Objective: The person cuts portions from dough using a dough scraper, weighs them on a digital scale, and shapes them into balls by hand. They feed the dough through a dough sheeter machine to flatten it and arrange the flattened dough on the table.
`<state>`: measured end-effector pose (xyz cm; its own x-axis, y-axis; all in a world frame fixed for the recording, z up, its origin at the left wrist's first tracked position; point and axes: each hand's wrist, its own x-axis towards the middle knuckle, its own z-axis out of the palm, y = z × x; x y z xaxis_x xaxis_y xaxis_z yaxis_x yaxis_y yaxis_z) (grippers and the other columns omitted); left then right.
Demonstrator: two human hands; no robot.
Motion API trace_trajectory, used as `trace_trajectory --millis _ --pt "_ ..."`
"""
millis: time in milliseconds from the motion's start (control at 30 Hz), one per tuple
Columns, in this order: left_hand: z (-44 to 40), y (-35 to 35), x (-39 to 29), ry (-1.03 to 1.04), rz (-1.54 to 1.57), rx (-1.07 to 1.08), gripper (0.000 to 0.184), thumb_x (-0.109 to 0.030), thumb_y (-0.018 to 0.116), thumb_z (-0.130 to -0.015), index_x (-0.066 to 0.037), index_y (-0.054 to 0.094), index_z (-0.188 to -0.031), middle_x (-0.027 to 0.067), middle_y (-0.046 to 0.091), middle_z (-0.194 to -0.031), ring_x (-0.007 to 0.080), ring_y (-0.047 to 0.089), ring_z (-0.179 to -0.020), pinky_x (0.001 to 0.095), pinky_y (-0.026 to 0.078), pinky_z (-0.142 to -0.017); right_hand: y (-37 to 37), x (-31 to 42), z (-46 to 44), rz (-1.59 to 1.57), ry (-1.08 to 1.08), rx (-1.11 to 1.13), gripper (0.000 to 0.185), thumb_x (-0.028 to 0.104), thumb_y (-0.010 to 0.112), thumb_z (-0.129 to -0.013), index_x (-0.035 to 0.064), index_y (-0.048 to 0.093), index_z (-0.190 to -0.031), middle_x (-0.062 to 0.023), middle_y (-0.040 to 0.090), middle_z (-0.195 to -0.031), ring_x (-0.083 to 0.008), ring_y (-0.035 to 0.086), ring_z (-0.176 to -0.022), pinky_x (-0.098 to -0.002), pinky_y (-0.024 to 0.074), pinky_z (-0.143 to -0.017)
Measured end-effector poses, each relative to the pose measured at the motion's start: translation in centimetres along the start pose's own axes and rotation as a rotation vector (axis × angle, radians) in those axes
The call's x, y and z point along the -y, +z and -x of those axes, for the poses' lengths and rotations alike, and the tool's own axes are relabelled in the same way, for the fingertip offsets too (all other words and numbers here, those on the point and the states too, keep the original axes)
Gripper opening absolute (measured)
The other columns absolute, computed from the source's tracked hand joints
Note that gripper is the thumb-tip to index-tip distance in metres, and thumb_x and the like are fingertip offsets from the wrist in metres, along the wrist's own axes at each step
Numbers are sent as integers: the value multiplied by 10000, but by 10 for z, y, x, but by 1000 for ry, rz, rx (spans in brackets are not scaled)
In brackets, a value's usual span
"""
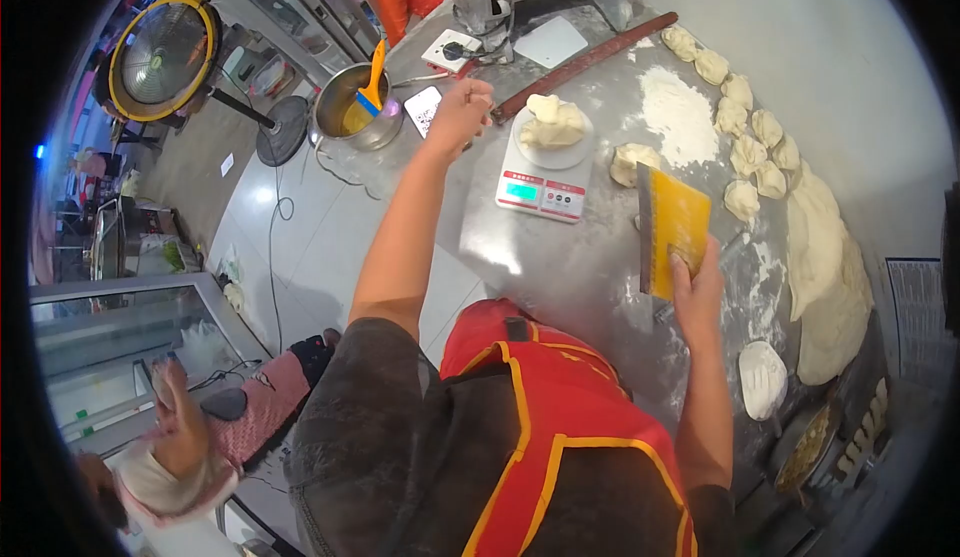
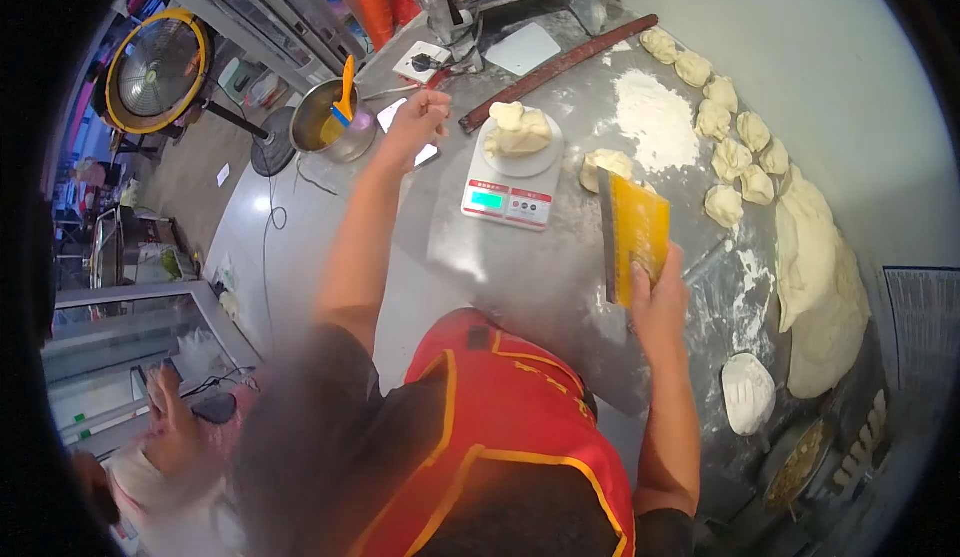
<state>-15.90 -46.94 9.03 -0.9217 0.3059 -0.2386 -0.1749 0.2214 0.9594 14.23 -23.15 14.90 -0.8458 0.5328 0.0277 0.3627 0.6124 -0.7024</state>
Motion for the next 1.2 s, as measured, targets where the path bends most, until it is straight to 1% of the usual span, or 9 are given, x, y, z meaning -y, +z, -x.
trace_trajectory --millis 133,233,533,633,700,900,1000,1133,1200 --pt "-24 7 20 321 -660 -52 246 -197 591 -849 -33 602 -1033 113 660 -839 249 632 -793 338 479 -693 -2 -2 6 12 44 9 346 94 544 -870 34 431 -1192 -246 609 -968 -406 607 -918 -413 466 -772" --pt "-24 20 14 304 -766 -13 267 -235 609 -830 -25 623 -995 146 666 -915 305 633 -845 374 473 -752 -3 -5 9 35 33 -5 364 89 545 -869 30 420 -1206 -263 611 -970 -438 601 -924 -438 468 -769" --pt "-49 45 14 118 -781 234 444 -386 712 -754 -34 618 -1009 139 663 -999 304 644 -881 382 487 -776 -6 -11 20 31 59 -22 348 81 551 -867 22 429 -1188 -265 610 -962 -433 602 -928 -436 464 -775" --pt "-32 68 21 315 -833 196 612 -471 749 -659 -76 577 -1095 151 645 -1049 302 637 -933 392 484 -818 -6 -7 22 30 63 -20 333 81 554 -869 19 437 -1175 -252 608 -951 -399 609 -901 -414 464 -766" --pt "-15 90 29 405 -963 87 491 -366 698 -747 -92 539 -1122 132 624 -1057 298 637 -918 406 497 -780 -2 -10 23 6 94 -9 324 88 559 -872 13 446 -1166 -227 603 -949 -335 617 -867 -370 464 -765" --pt "-4 99 45 397 -964 91 345 -245 637 -822 -99 571 -1127 103 612 -1037 263 652 -810 380 509 -727 3 4 17 69 94 49 347 104 557 -876 29 418 -1186 -262 615 -946 -433 601 -902 -453 467 -745" --pt "-7 67 39 165 -152 139 338 -192 644 -822 -84 572 -1133 95 605 -1028 200 646 -724 339 510 -703 4 20 12 19 82 52 332 109 550 -881 26 419 -1175 -264 616 -940 -443 599 -897 -457 469 -737" --pt "-18 30 71 75 -453 49 425 -270 698 -760 -85 557 -1115 127 582 -1140 307 621 -926 392 486 -805 19 26 2 -5 -48 49 449 113 539 -886 49 359 -1293 -268 611 -976 -442 597 -917 -447 472 -758" --pt "-16 40 89 286 -653 -29 459 -270 715 -751 -102 555 -1146 117 583 -1121 261 633 -888 366 496 -781 35 33 -7 -35 -142 52 528 114 531 -888 68 311 -1366 -257 606 -1029 -424 601 -943 -426 479 -789"
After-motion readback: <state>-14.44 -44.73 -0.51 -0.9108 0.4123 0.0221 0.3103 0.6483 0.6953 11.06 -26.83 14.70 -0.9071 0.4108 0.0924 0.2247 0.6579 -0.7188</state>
